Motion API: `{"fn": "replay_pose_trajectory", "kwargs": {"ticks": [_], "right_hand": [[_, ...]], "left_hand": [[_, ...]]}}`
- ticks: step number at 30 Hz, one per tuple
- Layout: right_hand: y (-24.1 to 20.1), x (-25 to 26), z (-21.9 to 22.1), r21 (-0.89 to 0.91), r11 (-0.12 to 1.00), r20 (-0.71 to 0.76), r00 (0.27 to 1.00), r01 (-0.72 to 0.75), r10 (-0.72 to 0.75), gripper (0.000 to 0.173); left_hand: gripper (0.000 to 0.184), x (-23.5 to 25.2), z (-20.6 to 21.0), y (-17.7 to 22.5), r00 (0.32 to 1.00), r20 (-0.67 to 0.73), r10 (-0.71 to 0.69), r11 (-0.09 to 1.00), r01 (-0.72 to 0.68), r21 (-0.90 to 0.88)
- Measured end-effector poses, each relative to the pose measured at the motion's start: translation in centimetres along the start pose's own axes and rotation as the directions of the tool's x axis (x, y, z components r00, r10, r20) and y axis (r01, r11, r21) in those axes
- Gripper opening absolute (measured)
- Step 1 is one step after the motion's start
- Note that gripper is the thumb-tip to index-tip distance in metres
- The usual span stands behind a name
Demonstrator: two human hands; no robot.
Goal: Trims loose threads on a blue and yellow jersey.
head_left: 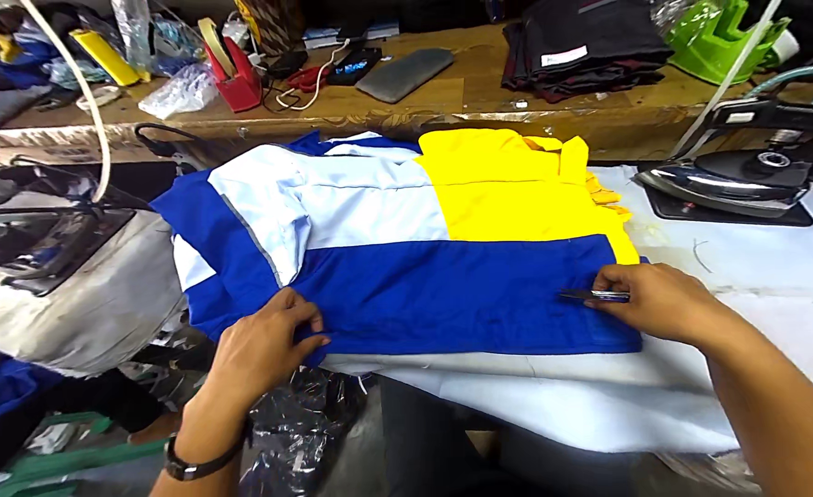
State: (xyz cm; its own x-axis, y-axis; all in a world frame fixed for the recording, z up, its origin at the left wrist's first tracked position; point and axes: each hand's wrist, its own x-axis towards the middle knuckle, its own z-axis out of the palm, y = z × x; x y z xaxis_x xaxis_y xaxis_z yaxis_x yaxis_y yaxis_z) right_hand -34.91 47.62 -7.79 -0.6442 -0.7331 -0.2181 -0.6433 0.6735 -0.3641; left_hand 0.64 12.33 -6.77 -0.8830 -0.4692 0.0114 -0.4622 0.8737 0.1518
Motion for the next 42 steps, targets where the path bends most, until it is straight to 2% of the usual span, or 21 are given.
{"fn": "replay_pose_trajectory", "kwargs": {"ticks": [2,4,6,7,9,10,11,12,13,17,20,22,24,27,29,32,34,36,39,41,42], "right_hand": [[0.4,0.1,-1.1,0.064,0.998,-0.023,0.999,0.026,-0.025,0.016],[0.3,0.2,-3.1,0.166,0.98,-0.228,0.971,0.111,-0.072,0.013],[-0.6,-0.2,-5.9,0.192,0.95,-0.533,0.839,0.246,-0.11,0.017],[-1.6,-0.7,-7.1,0.149,0.942,-0.676,0.726,0.302,-0.126,0.02],[-3.4,-2.1,-8.7,-0.008,0.92,-0.867,0.457,0.391,-0.201,0.022],[-4.0,-2.9,-8.7,-0.069,0.897,-0.9,0.361,0.437,-0.246,0.022],[-4.2,-3.7,-7.9,-0.095,0.874,-0.903,0.329,0.477,-0.278,0.022],[-4.1,-4.3,-6.2,-0.091,0.863,-0.891,0.347,0.496,-0.294,0.022],[-3.5,-4.4,-3.7,-0.058,0.863,-0.872,0.395,0.502,-0.289,0.021],[-0.1,-4.7,7.1,0.257,0.895,-0.661,0.742,0.363,-0.111,0.021],[0.6,-7.2,10.0,0.476,0.828,-0.518,0.855,0.297,-0.009,0.017],[0.8,-8.6,10.9,0.602,0.74,-0.492,0.869,0.3,0.048,0.014],[0.8,-9.6,11.3,0.68,0.664,-0.513,0.849,0.312,0.127,0.013],[1.1,-9.9,11.2,0.584,0.795,-0.556,0.795,0.165,0.244,0.021],[0.9,-9.7,10.7,0.404,0.915,-0.546,0.803,0.0,0.241,0.032],[-0.2,-8.8,10.3,0.234,0.971,-0.529,0.833,-0.041,0.162,0.031],[-0.1,-8.3,10.3,0.294,0.956,-0.54,0.827,0.01,0.158,0.02],[0.5,-8.2,9.7,0.49,0.867,-0.503,0.842,0.091,0.196,0.015],[0.9,-8.7,8.0,0.803,0.536,-0.414,0.891,0.26,0.188,0.002],[1.2,-8.9,7.2,0.873,0.393,-0.38,0.907,0.288,0.181,0.008],[1.4,-8.9,7.2,0.873,0.39,-0.39,0.9,0.295,0.193,0.007]], "left_hand": [[0.019,1.1,-1.4,-0.3,0.998,0.067,0.008,0.992,0.001,-0.126],[0.015,2.5,-3.8,0.0,0.993,0.103,-0.054,0.959,0.081,-0.273],[0.014,3.5,-6.8,-0.2,0.983,-0.177,-0.047,0.972,0.005,-0.234],[0.018,3.8,-8.3,-0.8,0.92,-0.392,-0.012,0.99,-0.045,-0.136],[0.03,4.2,-10.2,-2.2,0.711,-0.703,0.024,0.999,0.003,0.037],[0.034,4.1,-10.5,-1.9,0.616,-0.786,0.044,0.998,0.006,0.06],[0.035,4.0,-10.3,-1.2,0.551,-0.83,0.083,0.996,-0.031,0.08],[0.034,3.7,-9.2,-0.6,0.54,-0.833,0.122,0.992,-0.075,0.097],[0.031,3.3,-7.4,-0.5,0.581,-0.802,0.141,0.99,-0.096,0.104],[0.026,1.1,2.6,-3.7,0.844,-0.536,0.02,0.999,-0.031,-0.011],[0.036,-2.2,5.0,-1.3,0.869,-0.474,-0.14,0.985,0.074,-0.156],[0.042,-3.9,5.0,1.8,0.826,-0.538,-0.166,0.968,0.033,-0.248],[0.038,-4.6,5.5,6.4,0.81,-0.566,-0.153,0.881,-0.147,-0.45],[0.019,-4.6,8.0,14.7,0.935,-0.342,-0.091,0.528,-0.246,-0.813],[0.022,-4.1,10.3,19.0,0.981,-0.147,0.125,0.302,-0.179,-0.936],[0.028,-2.7,13.0,23.5,0.898,0.038,0.439,0.036,0.025,-0.999],[0.029,-1.7,13.7,25.7,0.837,0.148,0.526,-0.104,0.236,-0.966],[0.035,-0.6,13.5,27.3,0.802,0.247,0.544,-0.177,0.397,-0.9],[0.043,1.4,12.2,29.2,0.798,0.359,0.484,-0.261,0.523,-0.811],[0.037,2.7,11.0,30.5,0.811,0.441,0.384,-0.314,0.564,-0.764],[0.029,3.2,10.5,31.1,0.831,0.464,0.306,-0.34,0.551,-0.762]]}}
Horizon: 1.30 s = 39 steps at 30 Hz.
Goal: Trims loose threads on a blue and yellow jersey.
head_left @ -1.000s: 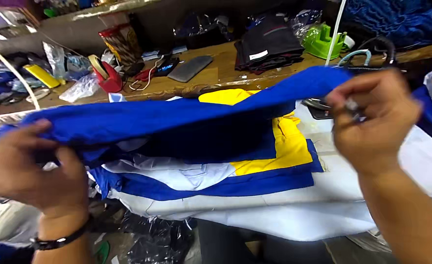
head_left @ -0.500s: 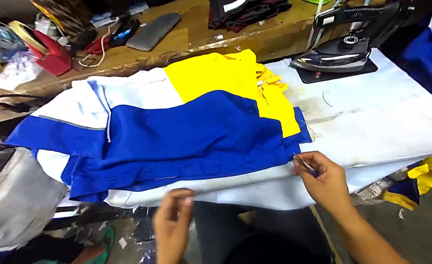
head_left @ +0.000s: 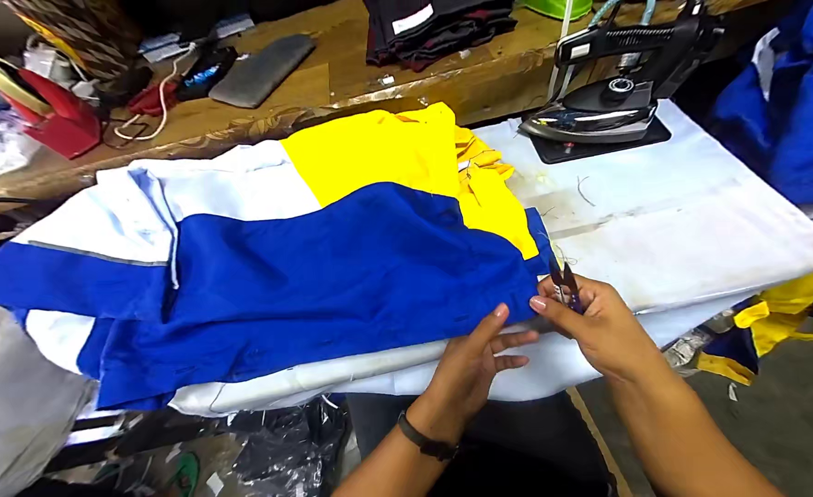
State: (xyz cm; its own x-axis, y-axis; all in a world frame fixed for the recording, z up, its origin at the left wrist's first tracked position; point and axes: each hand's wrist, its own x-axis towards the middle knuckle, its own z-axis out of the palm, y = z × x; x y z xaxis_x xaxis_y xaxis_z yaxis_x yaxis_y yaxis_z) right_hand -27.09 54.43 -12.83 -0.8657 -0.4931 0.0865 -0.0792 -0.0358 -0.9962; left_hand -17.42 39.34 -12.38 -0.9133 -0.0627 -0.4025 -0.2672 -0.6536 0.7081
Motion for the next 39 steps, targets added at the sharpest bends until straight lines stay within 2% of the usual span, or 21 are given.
{"fn": "replay_pose_trajectory", "kwargs": {"ticks": [1,2,3,4,6,7,10,13,15,19,25,39], "right_hand": [[0.1,-0.1,-0.1,-0.054,0.998,-0.04,0.999,0.028,-0.03,0.002],[0.2,-0.4,-0.3,-0.156,0.985,-0.075,0.994,0.073,-0.086,0.008],[0.2,-0.9,-0.5,-0.243,0.963,-0.083,0.987,0.114,-0.138,0.019],[0.1,-1.6,-0.7,-0.255,0.956,-0.047,0.986,0.143,-0.16,0.03],[0.0,-2.8,-0.8,-0.075,0.992,0.14,0.986,0.099,-0.088,0.052],[0.3,-3.2,-0.5,0.024,0.999,0.22,0.975,0.038,-0.042,0.052],[1.5,-3.4,0.5,0.215,0.962,0.328,0.94,-0.168,0.091,0.036],[1.3,-3.5,0.0,0.42,0.848,0.448,0.887,-0.323,0.116,0.032],[1.1,-4.0,-0.1,0.5,0.779,0.469,0.874,-0.378,0.124,0.032],[0.9,-5.1,0.2,0.451,0.808,0.42,0.889,-0.379,0.183,0.043],[0.9,-5.3,0.3,0.38,0.837,0.413,0.882,-0.393,0.227,0.041],[1.1,-5.1,0.1,0.37,0.838,0.42,0.877,-0.4,0.233,0.04]], "left_hand": [[0.021,0.3,0.7,0.3,0.996,-0.084,0.042,0.999,-0.042,-0.006],[0.017,0.6,1.2,0.3,0.982,-0.157,0.103,0.995,-0.102,0.013],[0.016,0.9,1.5,0.2,0.96,-0.21,0.184,0.983,-0.176,0.056],[0.017,1.2,1.7,-0.1,0.933,-0.234,0.272,0.961,-0.252,0.114],[0.016,1.5,1.7,-0.8,0.881,-0.226,0.416,0.905,-0.377,0.198],[0.014,1.5,1.6,-1.2,0.869,-0.204,0.451,0.888,-0.414,0.201],[0.011,0.9,1.6,-1.6,0.877,-0.163,0.453,0.888,-0.427,0.17],[0.013,0.8,1.3,-2.1,0.853,-0.165,0.494,0.866,-0.466,0.182],[0.015,0.7,1.0,-2.1,0.841,-0.184,0.508,0.859,-0.478,0.184],[0.013,0.8,1.1,-2.0,0.825,-0.213,0.523,0.851,-0.491,0.19],[0.012,0.9,1.2,-2.2,0.818,-0.216,0.534,0.842,-0.492,0.219],[0.012,0.9,1.3,-2.1,0.788,-0.209,0.58,0.809,-0.525,0.265]]}}
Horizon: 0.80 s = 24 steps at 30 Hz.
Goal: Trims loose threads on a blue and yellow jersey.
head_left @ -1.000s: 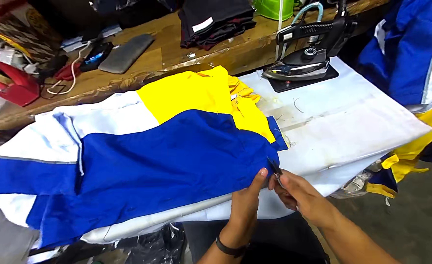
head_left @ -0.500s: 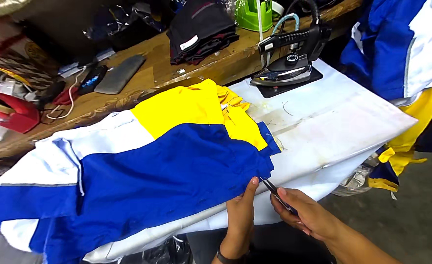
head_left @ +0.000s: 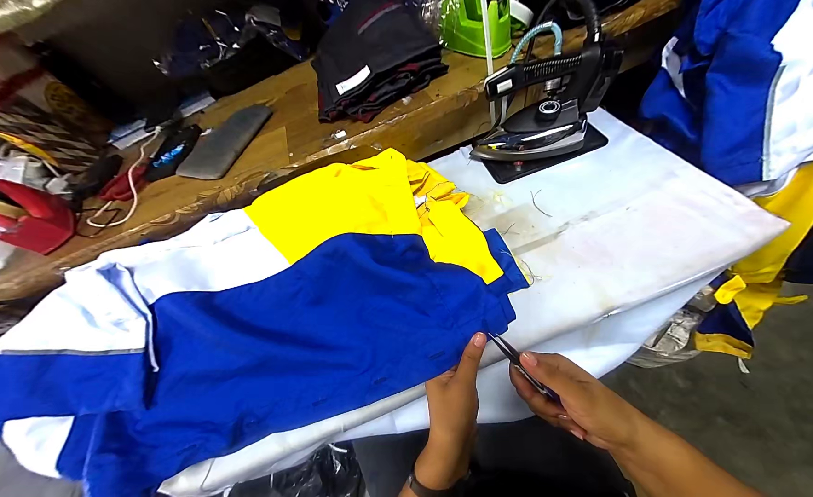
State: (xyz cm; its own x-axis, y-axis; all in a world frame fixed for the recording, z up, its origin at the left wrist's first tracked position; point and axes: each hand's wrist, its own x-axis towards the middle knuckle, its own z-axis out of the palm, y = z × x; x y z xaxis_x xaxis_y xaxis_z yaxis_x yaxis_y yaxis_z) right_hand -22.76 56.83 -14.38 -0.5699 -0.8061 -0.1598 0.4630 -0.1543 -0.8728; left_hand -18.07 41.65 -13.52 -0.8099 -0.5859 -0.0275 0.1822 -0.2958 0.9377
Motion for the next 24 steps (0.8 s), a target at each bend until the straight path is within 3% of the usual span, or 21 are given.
{"fn": "replay_pose_trajectory", "kwargs": {"ticks": [4,8,12,15,16,18,20,21,23,24], "right_hand": [[0.1,0.2,-0.1,-0.015,1.0,-0.005,1.0,0.004,-0.004,0.04],[-0.1,0.3,0.3,-0.024,1.0,-0.048,0.999,-0.002,0.0,0.042],[-0.3,0.4,0.6,0.233,0.966,0.006,0.994,-0.108,0.11,0.047],[-0.4,0.6,0.5,0.391,0.902,0.1,0.983,-0.18,0.153,0.048],[-0.4,0.8,0.5,0.345,0.927,0.078,0.989,-0.148,0.129,0.047],[-0.2,1.2,0.7,-0.001,1.0,-0.074,0.997,0.026,-0.026,0.042],[0.4,1.4,0.7,-0.338,0.93,-0.165,0.963,0.148,-0.213,0.038],[0.4,1.4,0.8,-0.313,0.938,-0.16,0.965,0.152,-0.21,0.038],[-0.3,1.2,0.9,0.068,0.998,-0.045,0.999,0.014,-0.011,0.043],[-0.4,1.2,0.8,0.238,0.969,0.046,0.997,-0.072,0.062,0.045]], "left_hand": [[0.011,0.0,0.0,0.0,1.0,0.01,0.017,0.999,-0.017,0.029],[0.013,0.0,-0.1,-0.5,0.989,0.037,0.142,0.985,-0.145,0.092],[0.012,0.2,-0.1,-1.5,0.952,0.072,0.298,0.931,-0.306,0.198],[0.011,0.2,0.1,-1.7,0.942,0.076,0.327,0.917,-0.335,0.215],[0.01,0.1,0.1,-1.8,0.945,0.066,0.319,0.923,-0.326,0.204],[0.008,0.0,0.3,-1.7,0.956,0.03,0.291,0.94,-0.292,0.178],[0.008,-0.1,0.5,-1.6,0.96,0.0,0.28,0.949,-0.276,0.152],[0.008,-0.1,0.6,-1.6,0.961,-0.004,0.276,0.952,-0.272,0.143],[0.009,-0.3,0.7,-1.6,0.964,-0.011,0.264,0.957,-0.261,0.126],[0.009,-0.4,0.8,-1.5,0.966,-0.013,0.259,0.96,-0.255,0.117]]}}
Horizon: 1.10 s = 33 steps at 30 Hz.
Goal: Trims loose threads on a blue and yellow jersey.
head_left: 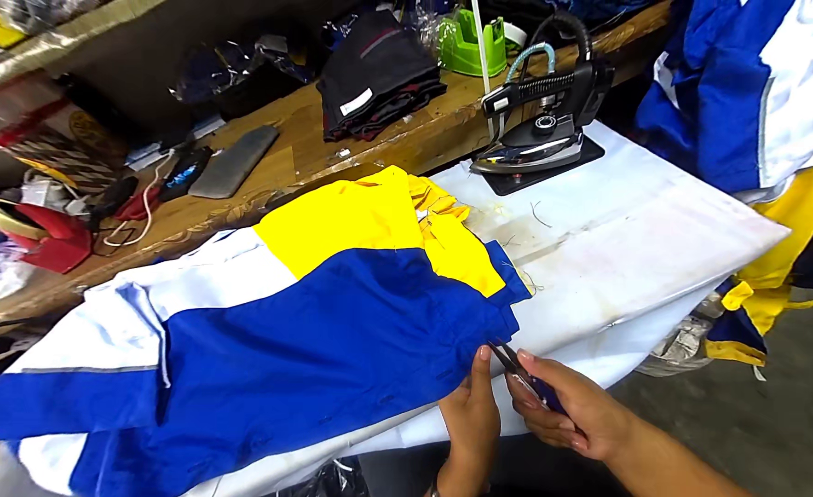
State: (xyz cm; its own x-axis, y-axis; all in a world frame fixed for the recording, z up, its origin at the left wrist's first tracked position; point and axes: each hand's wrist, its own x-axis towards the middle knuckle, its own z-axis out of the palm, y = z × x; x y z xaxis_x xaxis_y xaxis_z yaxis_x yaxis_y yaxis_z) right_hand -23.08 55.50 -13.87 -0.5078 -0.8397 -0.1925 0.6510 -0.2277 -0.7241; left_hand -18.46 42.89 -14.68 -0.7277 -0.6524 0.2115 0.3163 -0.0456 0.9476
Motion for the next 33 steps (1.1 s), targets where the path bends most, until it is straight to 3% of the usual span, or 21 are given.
{"fn": "replay_pose_trajectory", "kwargs": {"ticks": [1,2,3,5,6,7,8,9,10,11,12,14,15,16,17,18,19,22,23,28,33], "right_hand": [[0.1,0.0,-0.1,0.037,0.999,0.022,1.0,-0.012,0.011,0.045],[0.3,0.1,0.0,-0.097,0.993,-0.029,0.997,0.062,-0.065,0.044],[0.6,0.3,-0.1,-0.372,0.913,-0.103,0.97,0.168,-0.221,0.041],[1.4,0.6,-0.3,-0.791,0.583,-0.147,0.866,0.188,-0.478,0.045],[1.4,0.6,-0.3,-0.792,0.58,-0.148,0.864,0.188,-0.481,0.045],[1.1,0.5,-0.1,-0.658,0.72,-0.135,0.906,0.22,-0.401,0.041],[0.5,0.4,0.0,-0.404,0.894,-0.094,0.963,0.194,-0.252,0.04],[0.1,0.4,0.0,-0.159,0.982,-0.018,0.994,0.099,-0.103,0.043],[-0.1,0.4,-0.2,-0.045,0.998,0.033,0.999,0.04,-0.039,0.043],[-0.1,0.5,-0.2,-0.117,0.99,0.011,0.997,0.077,-0.077,0.043],[0.2,0.5,-0.2,-0.354,0.92,-0.066,0.977,0.169,-0.205,0.041],[0.9,0.7,-0.3,-0.773,0.604,-0.141,0.875,0.195,-0.463,0.044],[0.9,0.7,-0.2,-0.776,0.6,-0.145,0.871,0.195,-0.47,0.044],[0.6,0.6,0.0,-0.637,0.739,-0.129,0.914,0.22,-0.384,0.041],[0.2,0.5,0.1,-0.381,0.907,-0.081,0.97,0.182,-0.229,0.041],[-0.2,0.5,-0.1,-0.144,0.986,0.003,0.996,0.088,-0.089,0.043],[-0.2,0.7,-0.3,-0.052,0.997,0.044,0.998,0.049,-0.047,0.043],[0.5,1.2,-0.5,-0.445,0.857,-0.059,0.946,0.262,-0.32,0.037],[0.7,1.4,-0.5,-0.49,0.823,-0.068,0.929,0.286,-0.363,0.037],[0.8,1.6,-0.2,-0.401,0.877,-0.093,0.94,0.265,-0.327,0.04],[1.4,1.4,0.2,-0.381,0.876,-0.069,0.936,0.295,-0.345,0.04]], "left_hand": [[0.01,0.0,0.0,0.0,1.0,0.0,-0.005,1.0,0.005,-0.006],[0.01,0.0,-0.1,0.1,1.0,-0.001,-0.009,1.0,0.009,-0.011],[0.01,0.0,-0.1,0.1,1.0,0.001,-0.011,1.0,0.011,-0.017],[0.011,0.0,0.0,0.1,1.0,0.0,-0.008,0.999,0.008,-0.041],[0.011,-0.1,0.0,0.1,1.0,-0.005,-0.008,0.999,0.008,-0.05],[0.011,-0.1,0.0,0.1,1.0,-0.006,-0.003,0.999,0.003,-0.052],[0.011,-0.1,0.0,0.1,1.0,-0.005,0.001,0.999,-0.001,-0.047],[0.011,-0.1,0.0,0.1,1.0,-0.001,0.005,0.999,-0.005,-0.039],[0.011,-0.1,-0.1,0.1,1.0,0.008,0.008,0.999,-0.007,-0.033],[0.011,-0.1,-0.1,0.1,1.0,0.011,0.009,1.0,-0.009,-0.029],[0.01,-0.1,-0.1,0.1,1.0,0.012,0.013,1.0,-0.013,-0.027],[0.011,-0.1,-0.1,0.0,1.0,0.006,0.022,0.999,-0.022,-0.035],[0.01,-0.1,0.0,0.0,0.999,0.005,0.032,0.999,-0.031,-0.038],[0.01,-0.1,0.0,-0.1,0.999,0.003,0.04,0.998,-0.04,-0.04],[0.01,-0.1,0.0,-0.1,0.999,0.006,0.043,0.998,-0.043,-0.039],[0.01,0.0,0.0,-0.1,0.999,0.008,0.039,0.998,-0.039,-0.041],[0.01,0.0,-0.1,0.0,0.999,0.01,0.034,0.999,-0.034,-0.039],[0.011,0.2,-0.1,0.0,1.0,0.015,0.013,0.998,-0.012,-0.069],[0.011,0.2,-0.1,0.1,1.0,0.017,-0.012,0.996,0.013,-0.093],[0.012,-0.1,-0.1,0.7,0.99,0.03,-0.139,0.97,0.142,-0.195],[0.015,0.0,0.4,1.2,0.984,0.022,-0.176,0.938,0.174,-0.3]]}}
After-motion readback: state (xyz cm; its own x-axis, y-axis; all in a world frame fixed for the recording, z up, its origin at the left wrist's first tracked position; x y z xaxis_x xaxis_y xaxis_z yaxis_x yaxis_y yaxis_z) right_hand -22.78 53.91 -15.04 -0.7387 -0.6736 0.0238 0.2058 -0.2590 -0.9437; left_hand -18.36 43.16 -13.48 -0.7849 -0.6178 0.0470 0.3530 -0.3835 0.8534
